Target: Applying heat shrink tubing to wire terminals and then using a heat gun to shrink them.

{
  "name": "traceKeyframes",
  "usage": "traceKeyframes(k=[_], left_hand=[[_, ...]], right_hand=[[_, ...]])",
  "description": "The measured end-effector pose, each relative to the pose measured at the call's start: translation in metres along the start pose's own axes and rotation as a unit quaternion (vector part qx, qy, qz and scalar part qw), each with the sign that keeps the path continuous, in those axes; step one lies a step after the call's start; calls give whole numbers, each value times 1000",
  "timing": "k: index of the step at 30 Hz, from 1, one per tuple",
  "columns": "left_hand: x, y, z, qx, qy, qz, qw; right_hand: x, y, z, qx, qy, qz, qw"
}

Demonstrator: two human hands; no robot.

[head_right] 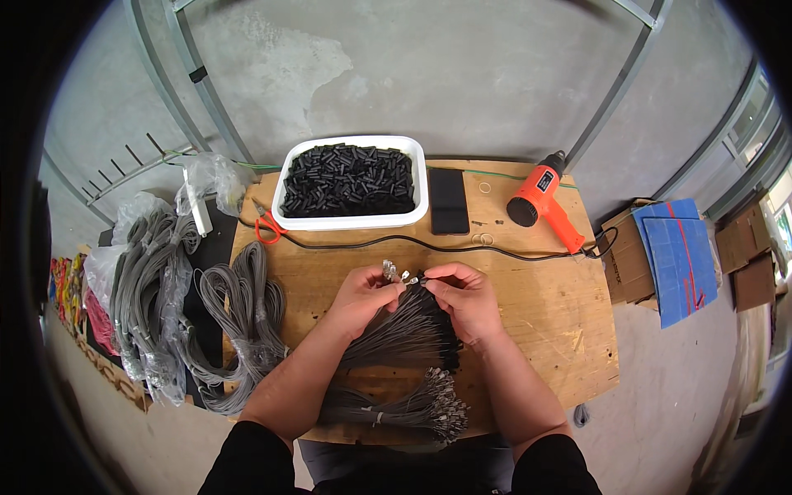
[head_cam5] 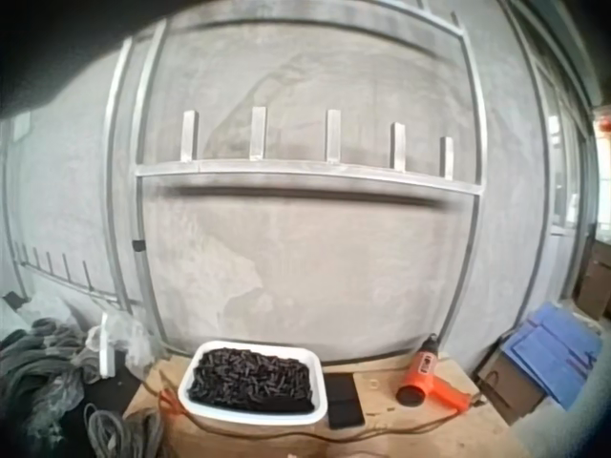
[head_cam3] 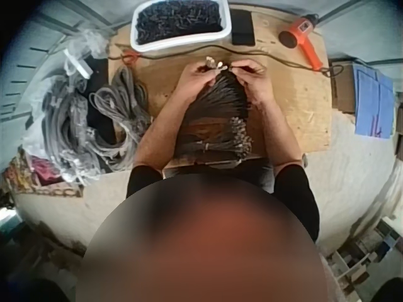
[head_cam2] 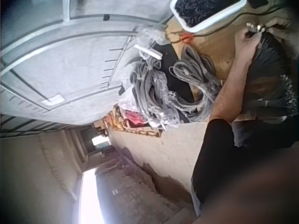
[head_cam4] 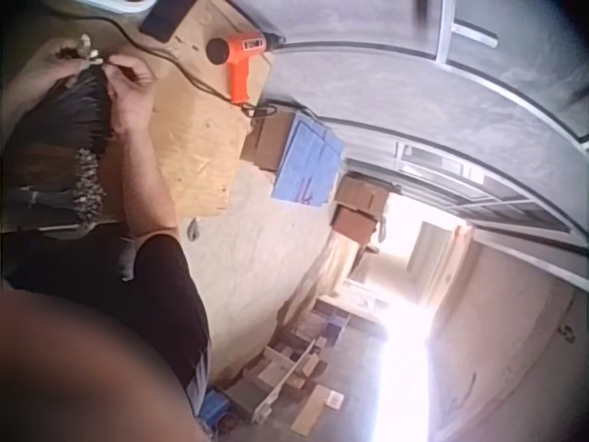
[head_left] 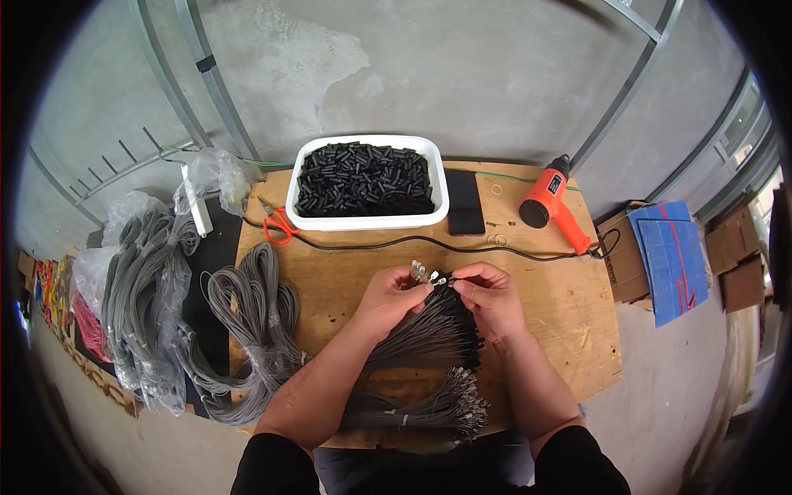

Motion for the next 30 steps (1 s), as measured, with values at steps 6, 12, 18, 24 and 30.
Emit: traceKeyframes(k=[6, 12, 18, 24, 30], left_hand=[[-1, 0, 0, -4, 8, -10, 1000], [-1, 0, 0, -8, 9, -7, 1000], [0, -1, 0, -1, 25, -8, 1000], [1, -1, 0, 21, 49, -20, 998], [3, -1, -2, 20, 23, -32, 999]], right_hand=[[1, 0, 1, -17, -29, -9, 999], [2, -1, -1, -25, -83, -30, 996], [4, -1, 1, -36, -105, -35, 993], [4, -1, -1, -14, -100, -37, 994], [4, 1, -2, 21, -98, -76, 992]])
Point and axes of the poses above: each hand's wrist, its own y-axis towards the middle knuckle, its own z-axis out of the palm, x = y × z, the point moved 5 cm from there along y, towards the middle knuckle, and after that the axes turned 10 degrees about x, right-handed, at the moved point
